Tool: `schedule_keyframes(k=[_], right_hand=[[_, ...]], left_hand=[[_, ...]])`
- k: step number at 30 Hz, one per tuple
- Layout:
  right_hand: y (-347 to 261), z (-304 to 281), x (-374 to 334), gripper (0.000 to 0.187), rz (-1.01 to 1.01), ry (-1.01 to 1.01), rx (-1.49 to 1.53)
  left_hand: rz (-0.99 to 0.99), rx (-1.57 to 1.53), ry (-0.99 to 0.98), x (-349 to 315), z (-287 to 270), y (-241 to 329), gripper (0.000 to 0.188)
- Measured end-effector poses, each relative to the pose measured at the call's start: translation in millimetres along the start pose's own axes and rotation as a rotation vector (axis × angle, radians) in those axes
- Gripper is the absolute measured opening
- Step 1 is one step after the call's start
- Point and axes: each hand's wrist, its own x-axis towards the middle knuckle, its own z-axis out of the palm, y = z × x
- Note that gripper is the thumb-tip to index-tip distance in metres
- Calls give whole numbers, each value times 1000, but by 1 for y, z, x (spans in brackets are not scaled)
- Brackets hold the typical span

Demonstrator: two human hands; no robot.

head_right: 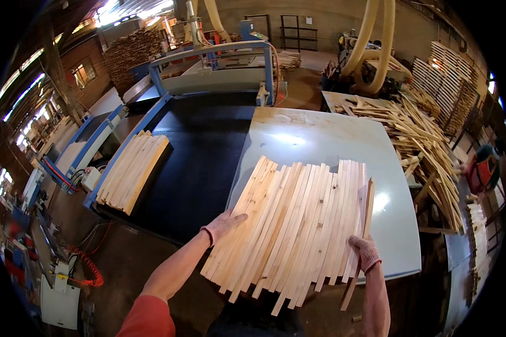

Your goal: The person picks up groups of wood slats from a table and places them onto a conveyor belt for a manufacturing machine.

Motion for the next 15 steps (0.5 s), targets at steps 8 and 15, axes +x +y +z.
schedule_keyframes(k=[8, 15], right_hand=[[-30, 121, 78, 42, -88, -146, -38], [-34, 289, 109, 46, 10, -313, 88]], left_hand=[[-287, 1076, 330, 62, -75, 105, 91], [-377, 1169, 679, 49, -176, 86, 93]])
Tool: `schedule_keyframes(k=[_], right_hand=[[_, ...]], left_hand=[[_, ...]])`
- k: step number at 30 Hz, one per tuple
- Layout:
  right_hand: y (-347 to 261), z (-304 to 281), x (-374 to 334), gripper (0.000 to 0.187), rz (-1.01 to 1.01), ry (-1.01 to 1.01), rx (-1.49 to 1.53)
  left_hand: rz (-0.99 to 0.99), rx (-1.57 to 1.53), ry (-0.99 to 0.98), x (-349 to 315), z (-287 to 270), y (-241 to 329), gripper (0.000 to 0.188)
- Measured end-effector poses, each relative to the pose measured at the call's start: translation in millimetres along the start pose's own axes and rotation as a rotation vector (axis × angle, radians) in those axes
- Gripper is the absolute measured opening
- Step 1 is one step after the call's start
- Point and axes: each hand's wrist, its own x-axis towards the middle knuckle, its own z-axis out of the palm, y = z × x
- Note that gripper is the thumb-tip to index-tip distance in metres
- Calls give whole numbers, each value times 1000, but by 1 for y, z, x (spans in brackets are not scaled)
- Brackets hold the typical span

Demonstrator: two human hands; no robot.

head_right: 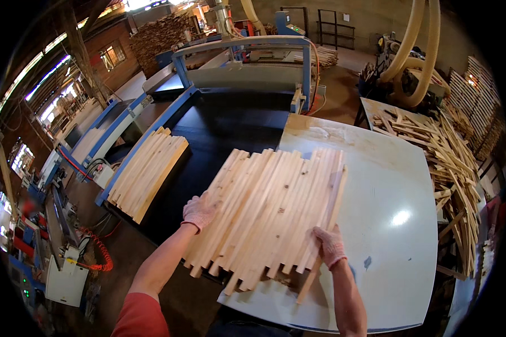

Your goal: The person picks up groups of wood slats from a table and places them onto a conveyor belt for a manufacturing machine.

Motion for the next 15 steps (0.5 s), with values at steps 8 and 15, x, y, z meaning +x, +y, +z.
schedule_keyframes(k=[8, 15], right_hand=[[51, 161, 63, 58, -15, -94, -113], [76, 245, 74, 61, 47, -28, -336]], left_hand=[[-115, 67, 182, 62, 15, -129, 93], [-138, 25, 283, 85, 4, -199, 91]])
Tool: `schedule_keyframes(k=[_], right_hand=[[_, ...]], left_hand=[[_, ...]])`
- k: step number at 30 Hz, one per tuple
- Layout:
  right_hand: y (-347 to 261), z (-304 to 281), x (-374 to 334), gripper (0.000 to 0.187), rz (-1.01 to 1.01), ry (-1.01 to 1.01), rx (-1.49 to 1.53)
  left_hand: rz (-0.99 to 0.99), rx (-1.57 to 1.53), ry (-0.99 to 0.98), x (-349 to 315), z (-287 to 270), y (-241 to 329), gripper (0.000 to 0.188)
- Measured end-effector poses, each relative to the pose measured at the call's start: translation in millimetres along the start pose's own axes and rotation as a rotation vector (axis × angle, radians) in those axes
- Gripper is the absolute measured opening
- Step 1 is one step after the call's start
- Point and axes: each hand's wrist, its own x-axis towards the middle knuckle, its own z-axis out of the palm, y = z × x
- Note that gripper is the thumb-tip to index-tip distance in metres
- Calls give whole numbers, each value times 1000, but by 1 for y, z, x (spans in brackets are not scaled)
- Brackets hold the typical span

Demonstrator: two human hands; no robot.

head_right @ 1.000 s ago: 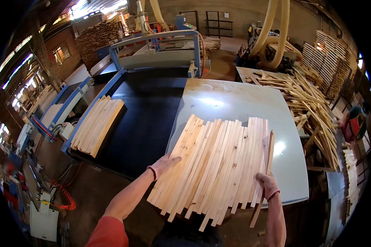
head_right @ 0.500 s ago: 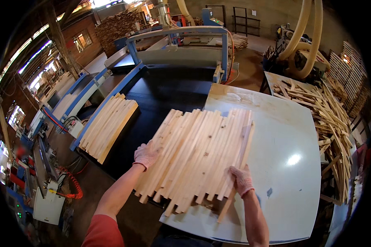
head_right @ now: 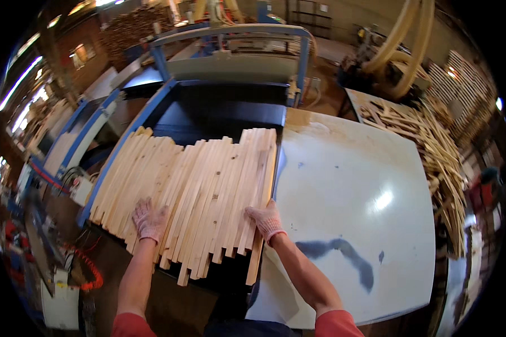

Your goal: The person picks up groups of wood slats from a table and places them onto a conveyor belt for a manufacturing machine.

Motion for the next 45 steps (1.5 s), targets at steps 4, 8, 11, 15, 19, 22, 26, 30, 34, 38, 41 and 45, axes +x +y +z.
schedule_keyframes(k=[4, 8, 11, 15, 19, 22, 26, 30, 34, 38, 41, 45], right_hand=[[19, 0, 17, 69, -21, 43, -82], [35, -15, 30, 81, -18, 91, -200], [-13, -2, 1, 83, 202, 137, -485], [-37, 5, -36, 76, 259, 46, -746], [-19, -16, -42, 60, 117, 165, -882], [10, -63, -23, 51, 58, 248, -1026], [1, -69, -64, 42, 56, 470, -1212], [17, -84, -97, 44, -49, 602, -1234], [46, -102, -85, 44, -41, 757, -1300], [39, -92, -75, 39, -5, 742, -1314], [43, -100, -67, 38, -52, 744, -1328], [51, -103, -66, 38, -63, 761, -1333]], left_hand=[[64, 28, 78, 4, 9, -9, 89], [112, 15, 154, 2, 16, -12, 86], [117, 7, 119, 2, 8, -16, 87], [140, -32, 40, -5, -14, -16, 87], [234, -180, -24, 4, 0, -36, 88], [300, -559, -83, 28, 8, -76, 85], [148, -492, 131, 62, -4, -173, 84], [-12, -285, 278, 118, -2, -263, 96], [-267, -93, 159, 145, -62, -288, 97], [-384, -3, 148, 167, -94, -326, 98], [-408, 16, 88, 186, -111, -346, 99], [-368, 50, 93, 198, -107, -363, 100]])
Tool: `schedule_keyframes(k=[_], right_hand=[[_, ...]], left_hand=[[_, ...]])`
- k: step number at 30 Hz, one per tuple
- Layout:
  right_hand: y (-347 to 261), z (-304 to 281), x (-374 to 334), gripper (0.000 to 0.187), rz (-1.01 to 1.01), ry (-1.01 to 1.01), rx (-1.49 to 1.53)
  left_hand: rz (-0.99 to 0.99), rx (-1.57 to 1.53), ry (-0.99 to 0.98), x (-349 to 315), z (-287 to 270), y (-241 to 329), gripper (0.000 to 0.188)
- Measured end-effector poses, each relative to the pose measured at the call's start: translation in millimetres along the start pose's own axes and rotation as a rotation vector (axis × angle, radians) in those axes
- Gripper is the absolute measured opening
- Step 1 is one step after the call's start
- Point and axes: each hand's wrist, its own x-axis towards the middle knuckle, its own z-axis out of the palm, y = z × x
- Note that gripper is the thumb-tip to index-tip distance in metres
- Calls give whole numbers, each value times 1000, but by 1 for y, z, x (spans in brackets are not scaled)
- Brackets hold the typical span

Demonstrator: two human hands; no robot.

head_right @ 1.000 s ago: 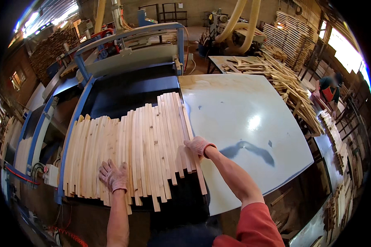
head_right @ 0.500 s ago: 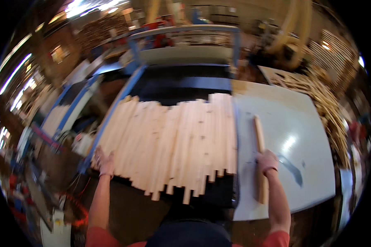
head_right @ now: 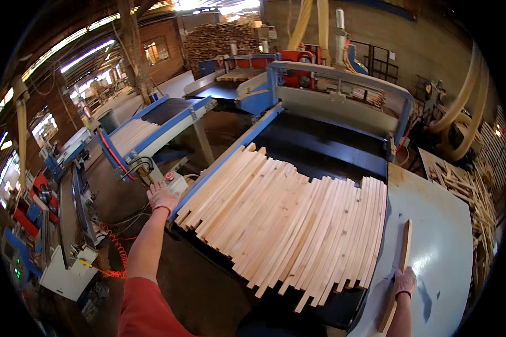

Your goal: The person picks up groups of wood slats from a table and places them onto a conveyor belt for a manufacturing machine.

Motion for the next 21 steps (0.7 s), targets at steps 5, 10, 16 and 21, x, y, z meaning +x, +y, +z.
schedule_keyframes(k=[5, 10, 16, 21], right_hand=[[10, 3, -1, 38, 29, 17, -47], [15, 5, -57, 40, 53, 13, 20], [18, -20, -235, 49, -9, -20, 77], [53, -36, -366, 45, 104, -15, 65]], left_hand=[[100, 56, 21, -3, 6, -15, 101], [71, -42, -7, -20, -4, -51, 105], [228, -826, 172, -128, 83, -195, 82], [98, -1334, 202, -290, 176, -366, 60]])
